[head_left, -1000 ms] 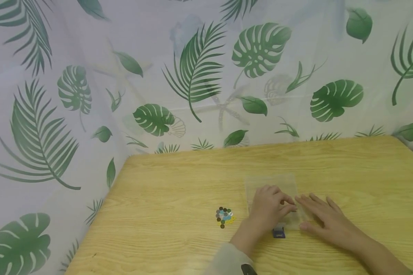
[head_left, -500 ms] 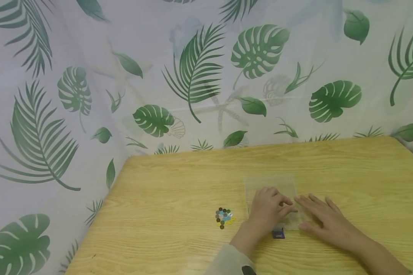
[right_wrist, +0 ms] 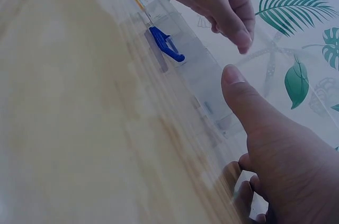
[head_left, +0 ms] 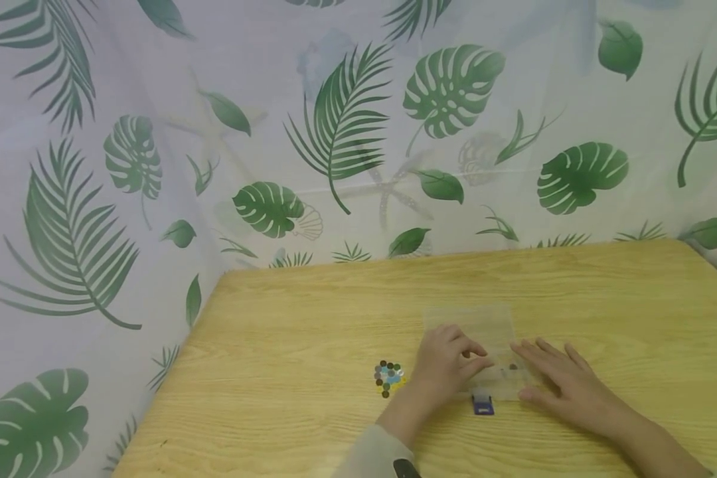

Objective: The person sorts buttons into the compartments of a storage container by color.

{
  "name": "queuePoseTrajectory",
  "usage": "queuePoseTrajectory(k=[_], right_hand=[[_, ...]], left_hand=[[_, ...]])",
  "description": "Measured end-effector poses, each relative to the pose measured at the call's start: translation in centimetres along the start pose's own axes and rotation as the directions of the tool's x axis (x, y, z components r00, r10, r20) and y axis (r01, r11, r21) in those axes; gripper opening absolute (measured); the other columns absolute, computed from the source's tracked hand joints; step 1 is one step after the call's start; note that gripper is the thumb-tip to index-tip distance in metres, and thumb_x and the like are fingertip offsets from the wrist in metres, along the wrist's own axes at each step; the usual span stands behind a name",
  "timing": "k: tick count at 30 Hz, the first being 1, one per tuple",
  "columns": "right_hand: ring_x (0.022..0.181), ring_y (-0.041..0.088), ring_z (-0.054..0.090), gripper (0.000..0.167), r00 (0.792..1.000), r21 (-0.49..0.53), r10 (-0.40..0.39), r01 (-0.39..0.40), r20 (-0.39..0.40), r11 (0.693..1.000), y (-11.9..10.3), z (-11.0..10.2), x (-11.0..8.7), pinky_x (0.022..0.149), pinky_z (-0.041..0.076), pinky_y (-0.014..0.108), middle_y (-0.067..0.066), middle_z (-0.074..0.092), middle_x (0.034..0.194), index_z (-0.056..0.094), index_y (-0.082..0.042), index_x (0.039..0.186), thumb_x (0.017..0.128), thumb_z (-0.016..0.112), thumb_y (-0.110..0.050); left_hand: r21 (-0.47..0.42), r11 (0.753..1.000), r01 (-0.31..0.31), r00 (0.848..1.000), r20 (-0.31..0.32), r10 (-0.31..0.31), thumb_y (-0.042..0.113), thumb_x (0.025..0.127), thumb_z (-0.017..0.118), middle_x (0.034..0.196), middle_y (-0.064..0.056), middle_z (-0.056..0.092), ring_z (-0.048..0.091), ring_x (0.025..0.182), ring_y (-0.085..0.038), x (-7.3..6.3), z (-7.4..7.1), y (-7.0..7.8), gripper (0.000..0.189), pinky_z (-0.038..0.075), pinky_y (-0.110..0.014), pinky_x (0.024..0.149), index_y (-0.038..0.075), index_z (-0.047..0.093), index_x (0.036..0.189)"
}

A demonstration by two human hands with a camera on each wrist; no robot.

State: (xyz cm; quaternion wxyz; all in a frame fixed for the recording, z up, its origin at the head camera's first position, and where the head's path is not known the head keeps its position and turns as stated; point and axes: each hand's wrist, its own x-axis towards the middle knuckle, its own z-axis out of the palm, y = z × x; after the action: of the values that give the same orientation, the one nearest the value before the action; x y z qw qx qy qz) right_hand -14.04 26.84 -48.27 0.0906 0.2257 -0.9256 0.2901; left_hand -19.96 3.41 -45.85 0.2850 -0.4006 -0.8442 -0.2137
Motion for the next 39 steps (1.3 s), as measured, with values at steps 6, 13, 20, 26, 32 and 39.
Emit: queuePoseTrajectory(k=[6, 13, 20, 26, 32, 39], right_hand=[[0.129, 0.053, 0.031, 0.065, 1.0, -0.001, -0.002, 0.002, -0.001, 1.0, 0.0, 0.2, -0.1, 0.111, -0.005, 0.058, 0.024, 0.043, 0.14, 0.039, -0.018, 0.145, 0.087, 0.066, -0.029], [0.13, 0.053, 0.029, 0.067, 1.0, 0.02, -0.009, 0.009, 0.008, 1.0, 0.0, 0.3, 0.1, 0.111, -0.009, 0.056, 0.025, 0.043, 0.14, 0.037, -0.016, 0.146, 0.087, 0.067, -0.027], [0.131, 0.052, 0.029, 0.068, 1.0, 0.008, 0.005, -0.005, 0.011, 1.0, 0.1, 0.3, 0.1, 0.112, -0.008, 0.056, 0.023, 0.041, 0.142, 0.035, -0.017, 0.146, 0.087, 0.066, -0.028], [0.13, 0.053, 0.03, 0.068, 1.0, 0.013, -0.005, 0.005, 0.002, 1.0, 0.3, 0.2, 0.0, 0.111, -0.007, 0.057, 0.024, 0.043, 0.141, 0.036, -0.017, 0.146, 0.087, 0.067, -0.026], [0.13, 0.052, 0.03, 0.069, 1.0, 0.009, -0.017, 0.017, -0.01, 1.0, 0.3, 0.1, 0.0, 0.111, -0.007, 0.059, 0.024, 0.043, 0.14, 0.036, -0.017, 0.146, 0.085, 0.068, -0.026], [0.131, 0.051, 0.03, 0.069, 1.0, 0.012, -0.015, 0.015, -0.003, 1.0, 0.2, 0.1, 0.0, 0.111, -0.007, 0.057, 0.023, 0.043, 0.141, 0.036, -0.018, 0.146, 0.086, 0.068, -0.026]], left_hand=[[-0.078, 0.997, -0.024, 0.997, -0.077, 0.018, 0.037, 0.075, 0.078, 0.071, 0.011, 0.054, 0.048, 0.068, -0.002, -1.7, -0.8, -1.8, 0.018, 0.036, -0.011, 0.071, 0.02, 0.073, 0.079], [-0.232, 0.966, 0.112, 0.994, 0.02, -0.11, 0.028, 0.076, 0.078, 0.074, 0.008, 0.054, 0.046, 0.071, -0.006, -3.7, -3.3, -3.6, 0.015, 0.037, -0.016, 0.073, 0.016, 0.071, 0.083], [-0.361, 0.924, 0.122, 0.992, 0.063, -0.106, 0.019, 0.074, 0.079, 0.075, 0.006, 0.054, 0.046, 0.074, -0.01, -5.5, -5.4, -5.9, 0.015, 0.037, -0.018, 0.074, 0.014, 0.07, 0.085], [-0.356, 0.932, 0.075, 0.997, 0.025, -0.07, 0.018, 0.073, 0.081, 0.075, 0.005, 0.055, 0.048, 0.074, -0.012, -6.8, -6.5, -7.7, 0.014, 0.037, -0.023, 0.079, 0.016, 0.069, 0.082], [-0.383, 0.91, 0.162, 0.985, 0.12, -0.125, 0.02, 0.071, 0.081, 0.077, 0.004, 0.054, 0.044, 0.078, -0.011, -8.1, -7.7, -8.7, 0.016, 0.035, -0.026, 0.08, 0.016, 0.071, 0.082], [-0.38, 0.9, 0.215, 0.971, 0.185, -0.154, 0.023, 0.071, 0.081, 0.08, 0.013, 0.054, 0.041, 0.079, -0.005, -9.5, -8.3, -9.8, 0.016, 0.034, -0.026, 0.078, 0.018, 0.071, 0.083]])
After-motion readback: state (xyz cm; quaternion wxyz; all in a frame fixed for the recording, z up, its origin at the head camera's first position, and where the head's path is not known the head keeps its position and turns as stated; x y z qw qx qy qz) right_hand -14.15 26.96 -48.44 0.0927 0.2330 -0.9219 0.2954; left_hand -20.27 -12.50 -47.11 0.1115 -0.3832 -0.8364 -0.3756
